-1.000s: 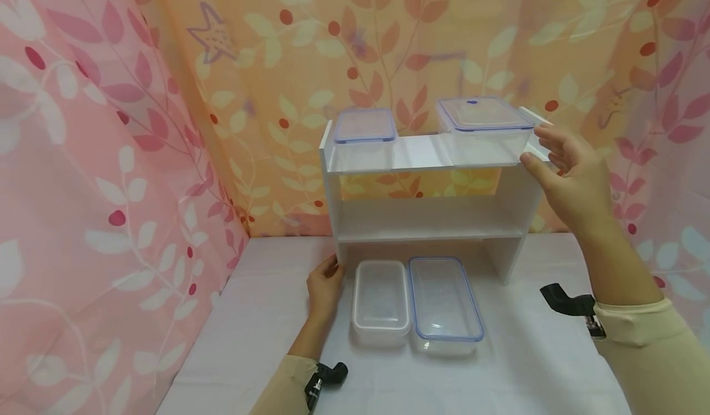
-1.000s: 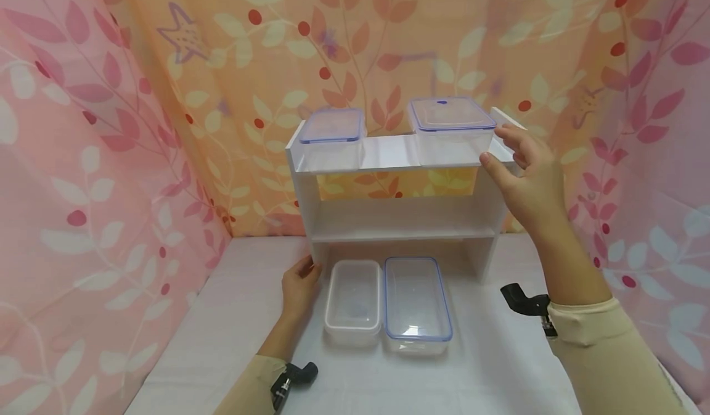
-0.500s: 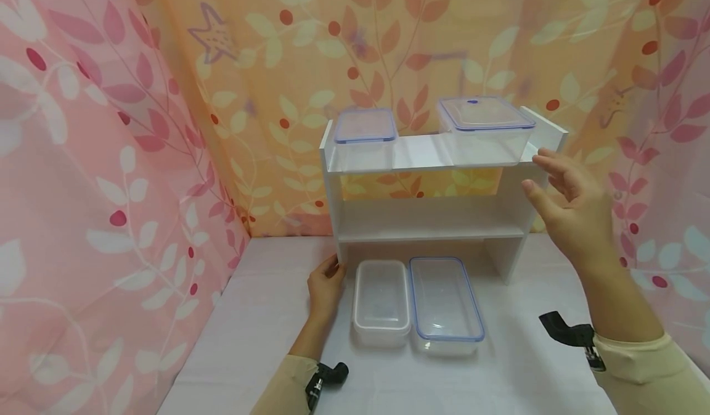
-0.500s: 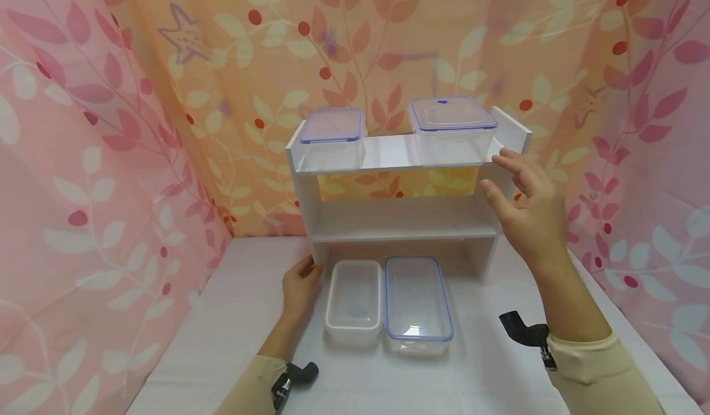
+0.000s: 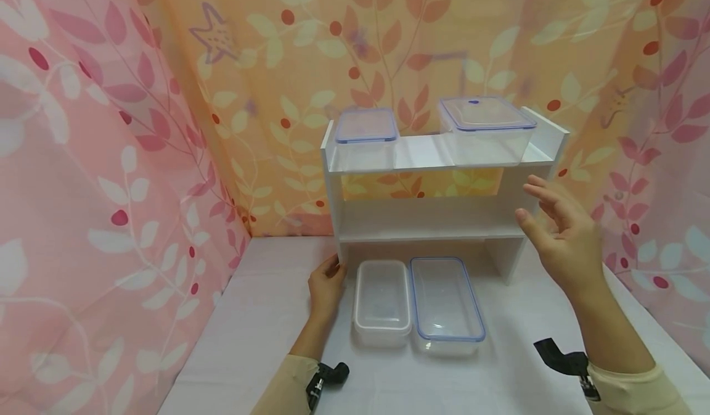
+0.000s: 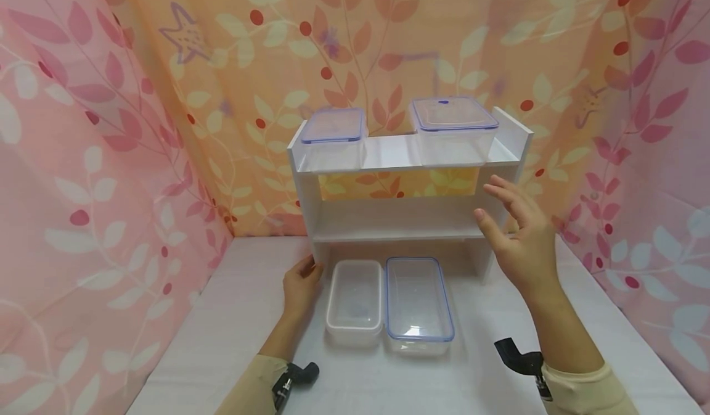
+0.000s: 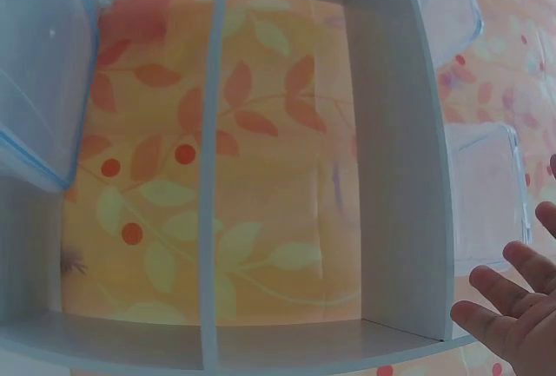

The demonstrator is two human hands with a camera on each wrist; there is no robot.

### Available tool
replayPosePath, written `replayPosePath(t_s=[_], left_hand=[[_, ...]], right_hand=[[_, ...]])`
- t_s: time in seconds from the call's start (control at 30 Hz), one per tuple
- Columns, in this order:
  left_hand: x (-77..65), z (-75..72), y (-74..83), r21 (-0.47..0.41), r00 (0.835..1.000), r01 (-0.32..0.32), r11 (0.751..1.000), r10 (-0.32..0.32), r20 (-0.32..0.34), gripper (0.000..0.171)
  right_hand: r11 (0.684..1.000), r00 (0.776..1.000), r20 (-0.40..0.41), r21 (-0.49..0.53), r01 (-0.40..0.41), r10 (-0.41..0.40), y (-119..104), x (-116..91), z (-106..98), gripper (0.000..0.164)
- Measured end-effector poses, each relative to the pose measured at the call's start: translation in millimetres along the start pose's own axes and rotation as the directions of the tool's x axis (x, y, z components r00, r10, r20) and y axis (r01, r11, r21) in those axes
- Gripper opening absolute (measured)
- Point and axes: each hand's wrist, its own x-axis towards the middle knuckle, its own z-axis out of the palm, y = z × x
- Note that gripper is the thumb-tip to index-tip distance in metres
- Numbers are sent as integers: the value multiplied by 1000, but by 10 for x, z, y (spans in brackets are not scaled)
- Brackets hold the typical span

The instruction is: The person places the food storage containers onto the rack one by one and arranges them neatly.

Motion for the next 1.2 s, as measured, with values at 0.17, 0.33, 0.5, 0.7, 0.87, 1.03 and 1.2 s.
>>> replayPosePath(t_s=[0.17, 0.33, 0.5, 0.7, 0.87, 1.03, 1.2], left_hand=[[0, -1, 3, -2, 1000, -3, 1000, 3, -3, 31], [-6, 2, 5, 2, 1000, 1, 1000, -1, -6, 30], [10, 5, -3, -3, 1000, -12, 1000, 12, -9, 29], [16, 6, -14, 0, 1000, -10, 1000, 10, -10, 29], [9, 9, -8, 5, 1000, -7, 1000, 7, -9, 29], [5, 12, 1, 3, 1000, 2, 1000, -2, -8, 29], [10, 14, -2, 3, 1000, 1, 1000, -1, -9, 31]], right_hand=[[999, 1000, 18, 37, 24, -25, 30, -113, 38, 48], [999, 998, 32, 21, 45, -46, 57, -247, 66, 50], [996, 996, 45, -15, 84, -83, 108, -372, 99, 53], [996, 994, 70, -16, 89, -87, 167, -518, 135, 56], [996, 993, 79, -2, 85, -84, 210, -632, 170, 59], [996, 992, 84, 28, 90, -92, 228, -731, 216, 60], [996, 990, 116, 44, 75, -80, 247, -847, 247, 59]])
